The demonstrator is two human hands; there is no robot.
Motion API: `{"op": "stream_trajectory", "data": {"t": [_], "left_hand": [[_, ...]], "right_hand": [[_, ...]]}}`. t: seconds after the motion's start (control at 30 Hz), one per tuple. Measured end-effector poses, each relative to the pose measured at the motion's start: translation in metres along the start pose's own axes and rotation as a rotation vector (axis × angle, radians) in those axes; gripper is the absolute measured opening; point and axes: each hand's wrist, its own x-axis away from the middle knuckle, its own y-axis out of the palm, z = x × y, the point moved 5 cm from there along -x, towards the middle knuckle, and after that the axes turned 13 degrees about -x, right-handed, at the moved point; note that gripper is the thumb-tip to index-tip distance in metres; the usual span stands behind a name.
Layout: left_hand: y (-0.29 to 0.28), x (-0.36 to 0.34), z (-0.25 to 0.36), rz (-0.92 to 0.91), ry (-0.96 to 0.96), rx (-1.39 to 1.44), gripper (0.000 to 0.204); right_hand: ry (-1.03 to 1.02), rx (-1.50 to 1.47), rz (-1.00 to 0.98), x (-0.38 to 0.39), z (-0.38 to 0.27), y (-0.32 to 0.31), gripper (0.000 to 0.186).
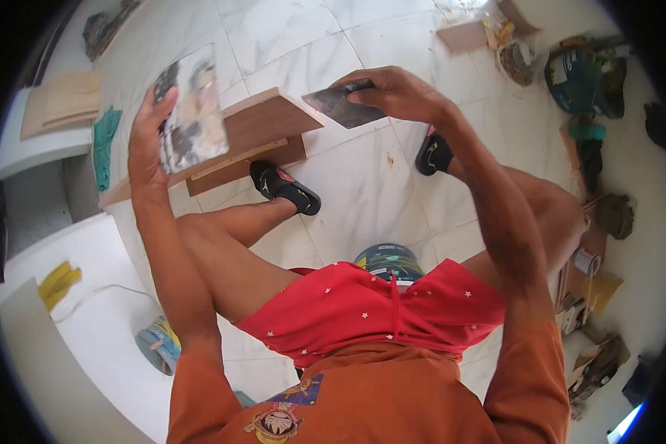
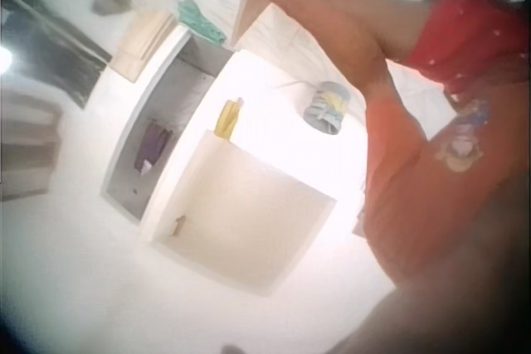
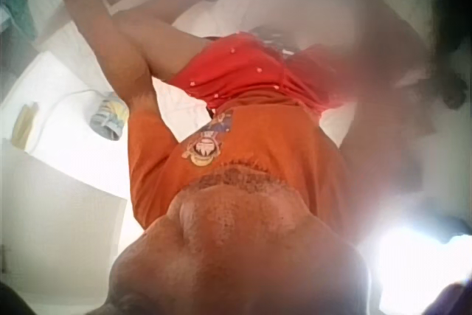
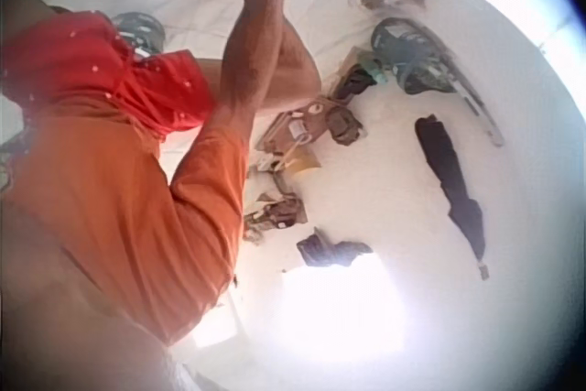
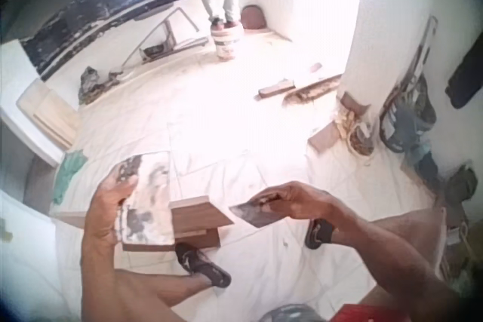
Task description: Applying filler/putty to the edge of a wooden board and sanding it down.
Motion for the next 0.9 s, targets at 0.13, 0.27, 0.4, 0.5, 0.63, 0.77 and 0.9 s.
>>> {"op": "stream_trajectory", "data": {"t": [0.13,0.27,0.4,0.5,0.63,0.77,0.9], "left_hand": [[0.006,-0.002,0.003,0.109,-0.043,-0.042,0.051],[-0.002,-0.016,-0.001,0.069,-0.027,-0.109,0.052],[-0.006,-0.016,-0.002,0.144,-0.054,-0.105,0.053],[-0.008,-0.016,0.002,0.188,-0.067,-0.105,0.052],[0.000,-0.014,0.007,0.222,-0.052,-0.108,0.048],[0.008,-0.013,0.008,0.311,-0.047,-0.089,0.040],[0.010,-0.012,0.007,0.335,-0.061,-0.095,0.035]], "right_hand": [[-0.053,-0.232,0.097,-0.024,0.098,0.012,0.031],[-0.142,-0.236,0.240,-0.048,0.159,0.030,0.033],[-0.261,-0.196,0.262,-0.061,0.166,0.044,0.033],[-0.272,-0.209,0.317,-0.062,0.171,0.045,0.033],[-0.270,-0.180,0.323,-0.063,0.177,0.047,0.035],[-0.262,-0.150,0.290,-0.070,0.182,0.051,0.038],[-0.318,-0.138,0.322,-0.074,0.185,0.052,0.035]]}}
